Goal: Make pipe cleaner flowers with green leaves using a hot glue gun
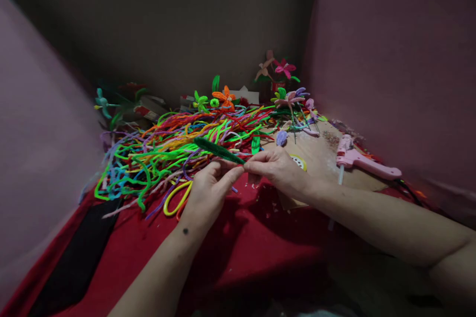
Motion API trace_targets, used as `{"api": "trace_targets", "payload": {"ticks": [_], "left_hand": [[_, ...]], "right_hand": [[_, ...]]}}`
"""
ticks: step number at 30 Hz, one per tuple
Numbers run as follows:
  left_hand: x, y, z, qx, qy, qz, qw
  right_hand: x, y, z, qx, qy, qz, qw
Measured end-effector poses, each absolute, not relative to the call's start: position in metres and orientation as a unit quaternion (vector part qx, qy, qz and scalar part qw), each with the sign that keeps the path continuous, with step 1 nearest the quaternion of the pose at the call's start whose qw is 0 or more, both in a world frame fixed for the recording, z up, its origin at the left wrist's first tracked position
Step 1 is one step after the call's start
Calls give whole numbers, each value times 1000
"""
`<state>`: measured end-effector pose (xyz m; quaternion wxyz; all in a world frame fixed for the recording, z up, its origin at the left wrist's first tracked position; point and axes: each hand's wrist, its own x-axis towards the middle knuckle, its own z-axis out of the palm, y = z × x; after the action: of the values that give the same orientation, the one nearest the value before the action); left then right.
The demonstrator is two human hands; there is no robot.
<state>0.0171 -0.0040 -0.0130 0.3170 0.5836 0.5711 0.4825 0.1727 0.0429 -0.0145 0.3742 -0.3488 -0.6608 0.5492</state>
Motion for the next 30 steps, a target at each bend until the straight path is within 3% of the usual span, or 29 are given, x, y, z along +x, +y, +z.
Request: {"api": "trace_targets", "payload": {"ticks": [1, 3, 10, 13, 19, 26, 30], "left_hand": [[20, -2, -15, 536, 559, 486, 405], [24, 3, -17, 459, 528, 533, 477], [20, 6, -18, 424, 494, 535, 539], [19, 5, -20, 456, 524, 533, 482], [23, 1, -18, 565, 576, 538, 245], [17, 2, -6, 518, 606, 562, 221], [15, 2, -7, 580, 567, 572, 123]], "right_hand": [[173, 42, -16, -344, -673, 541, 369], [173, 40, -19, -344, -690, 534, 348], [173, 41, -18, -295, -622, 671, 276], [170, 41, -22, -307, -575, 704, 282], [164, 37, -24, -333, -541, 710, 304], [166, 34, -13, -342, -544, 709, 292], [165, 37, -17, -342, -542, 714, 284]]}}
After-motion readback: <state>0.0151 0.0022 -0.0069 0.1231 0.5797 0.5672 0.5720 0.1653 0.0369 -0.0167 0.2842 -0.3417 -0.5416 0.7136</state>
